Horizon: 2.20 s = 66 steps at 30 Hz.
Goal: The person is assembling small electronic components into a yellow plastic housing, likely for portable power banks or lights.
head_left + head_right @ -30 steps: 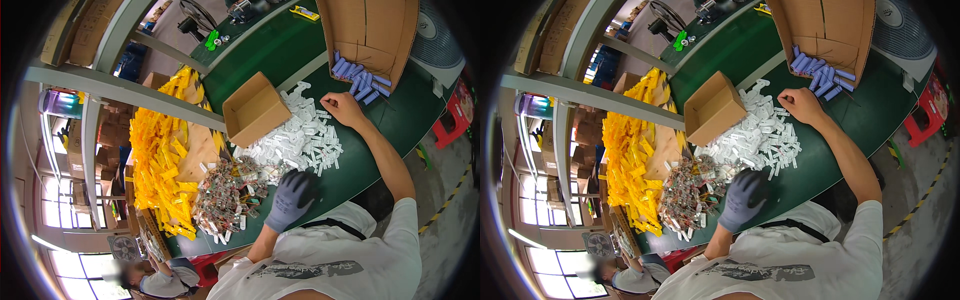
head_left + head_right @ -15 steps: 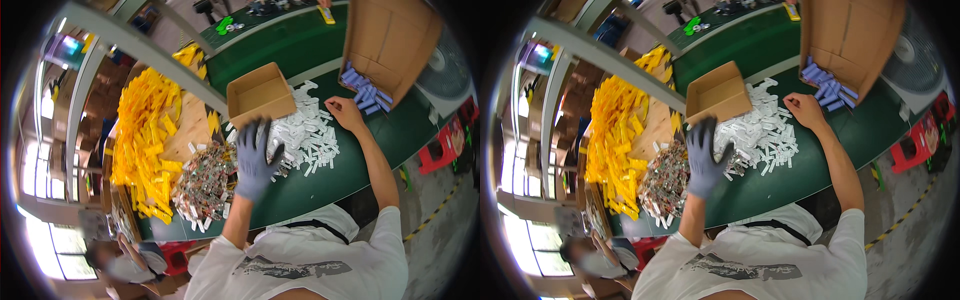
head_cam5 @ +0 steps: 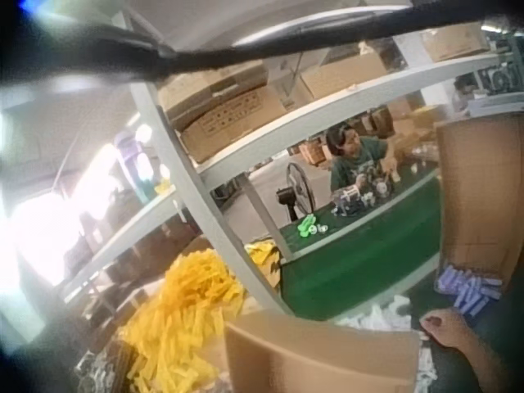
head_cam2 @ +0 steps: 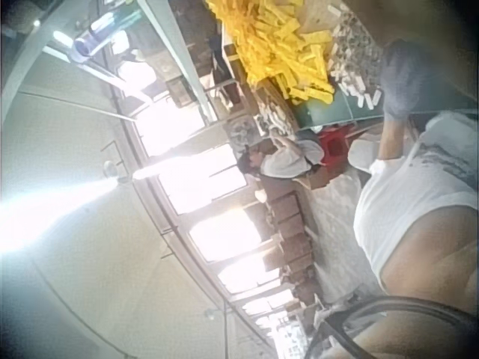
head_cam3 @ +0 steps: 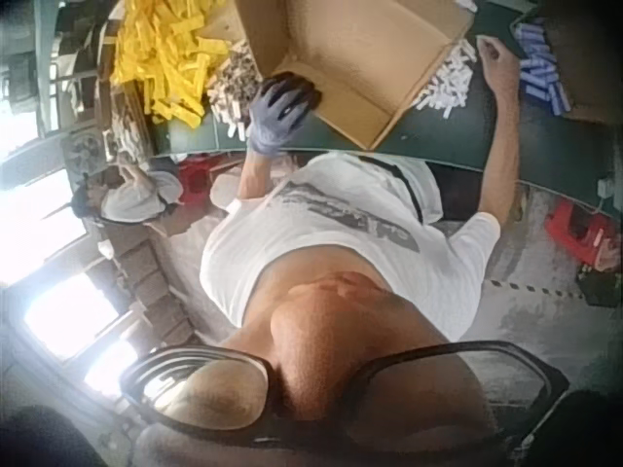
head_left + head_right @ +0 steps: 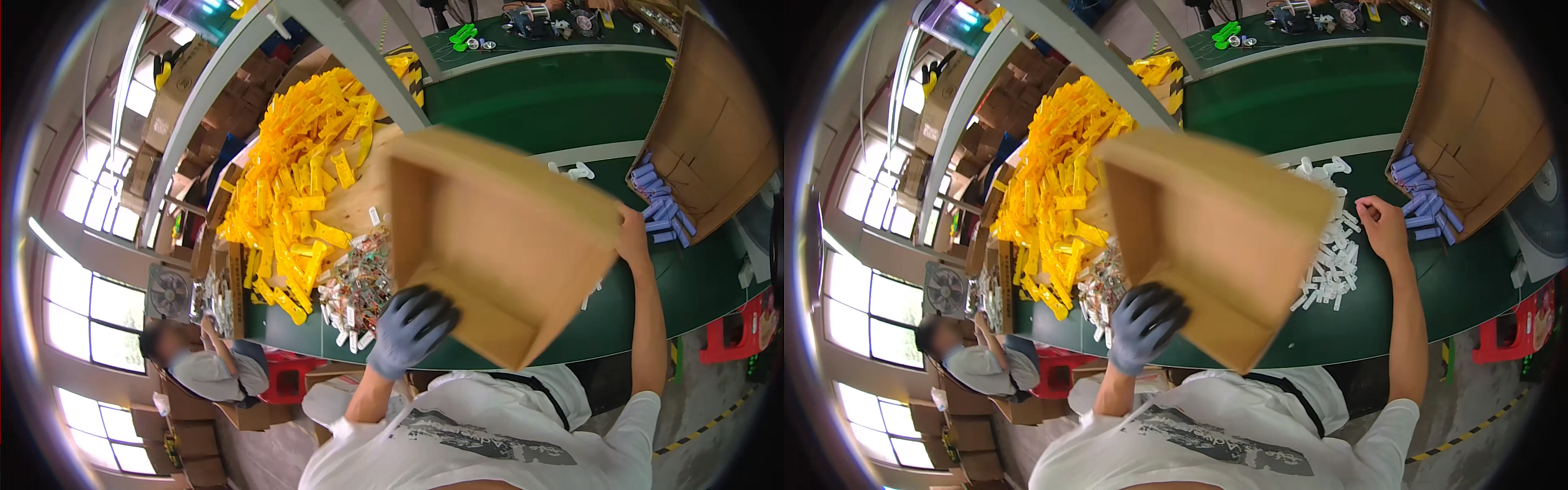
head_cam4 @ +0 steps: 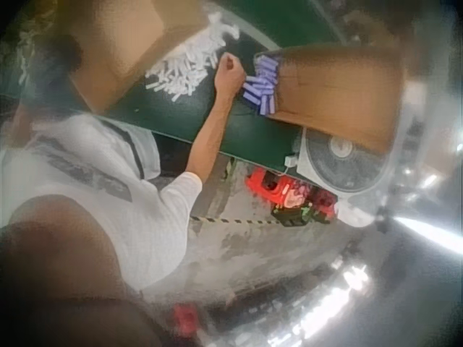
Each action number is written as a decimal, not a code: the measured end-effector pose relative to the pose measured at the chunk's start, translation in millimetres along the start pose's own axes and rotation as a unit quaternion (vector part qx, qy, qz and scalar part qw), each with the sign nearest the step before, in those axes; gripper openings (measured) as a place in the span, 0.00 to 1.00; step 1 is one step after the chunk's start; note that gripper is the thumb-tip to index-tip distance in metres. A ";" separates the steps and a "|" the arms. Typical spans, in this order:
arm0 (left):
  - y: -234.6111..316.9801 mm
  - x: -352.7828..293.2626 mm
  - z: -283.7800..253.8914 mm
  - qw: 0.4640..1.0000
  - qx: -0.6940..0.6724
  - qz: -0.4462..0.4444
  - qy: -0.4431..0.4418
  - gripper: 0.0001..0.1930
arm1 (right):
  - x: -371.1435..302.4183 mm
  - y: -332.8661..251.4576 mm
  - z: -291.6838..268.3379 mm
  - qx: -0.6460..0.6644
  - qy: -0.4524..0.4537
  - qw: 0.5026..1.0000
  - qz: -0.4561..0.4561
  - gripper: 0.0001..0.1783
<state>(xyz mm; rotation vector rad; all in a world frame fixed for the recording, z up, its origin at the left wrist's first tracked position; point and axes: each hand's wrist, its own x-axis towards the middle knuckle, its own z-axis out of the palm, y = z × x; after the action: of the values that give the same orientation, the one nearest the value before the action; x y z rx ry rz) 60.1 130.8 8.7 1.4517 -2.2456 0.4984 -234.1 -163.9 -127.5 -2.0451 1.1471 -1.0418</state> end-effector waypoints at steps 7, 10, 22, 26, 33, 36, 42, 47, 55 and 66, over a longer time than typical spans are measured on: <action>-79.8 -57.8 -58.2 0.934 0.185 -0.304 0.044 0.13 | 7.5 -5.5 2.3 0.015 -0.036 0.998 0.041 0.08; -157.6 -22.5 -44.2 0.943 0.094 -0.319 0.010 0.12 | 5.2 -5.2 -1.8 0.009 -0.034 0.998 0.050 0.08; -276.8 14.2 87.1 0.921 0.009 -0.300 -0.249 0.19 | -0.3 -4.1 7.2 0.028 -0.032 0.998 0.047 0.08; -251.3 24.0 62.6 0.897 0.033 -0.331 -0.292 0.23 | -0.9 -6.8 1.5 0.015 -0.040 0.997 0.058 0.08; -110.9 39.8 7.0 0.961 0.002 -0.240 -0.135 0.22 | 5.0 -2.4 -5.4 0.018 -0.050 0.997 0.047 0.08; -51.8 27.4 -5.4 0.973 -0.060 -0.176 -0.134 0.20 | 5.9 -4.0 -3.6 0.016 -0.053 0.997 0.050 0.09; -34.1 -13.3 -5.2 0.936 0.051 -0.346 0.026 0.16 | 7.2 2.4 11.1 0.041 -0.046 0.997 0.042 0.12; -93.2 -44.8 -5.8 0.866 0.079 -0.477 0.129 0.11 | -1.5 21.1 6.5 0.031 -0.054 0.996 0.062 0.12; -286.3 -108.1 4.3 0.685 0.106 -0.698 -0.178 0.39 | 2.9 24.3 5.9 0.003 -0.052 0.997 0.049 0.10; -328.9 -118.1 63.8 0.724 -0.048 -0.688 -0.029 0.36 | 0.9 5.3 11.4 0.029 -0.021 0.998 0.042 0.09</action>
<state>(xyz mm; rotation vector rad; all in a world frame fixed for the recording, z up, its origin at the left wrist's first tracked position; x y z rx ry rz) 395.7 60.5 -84.1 2.4928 -0.6446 -0.1836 -226.6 -166.0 -137.3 -1.9473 1.1581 -0.9742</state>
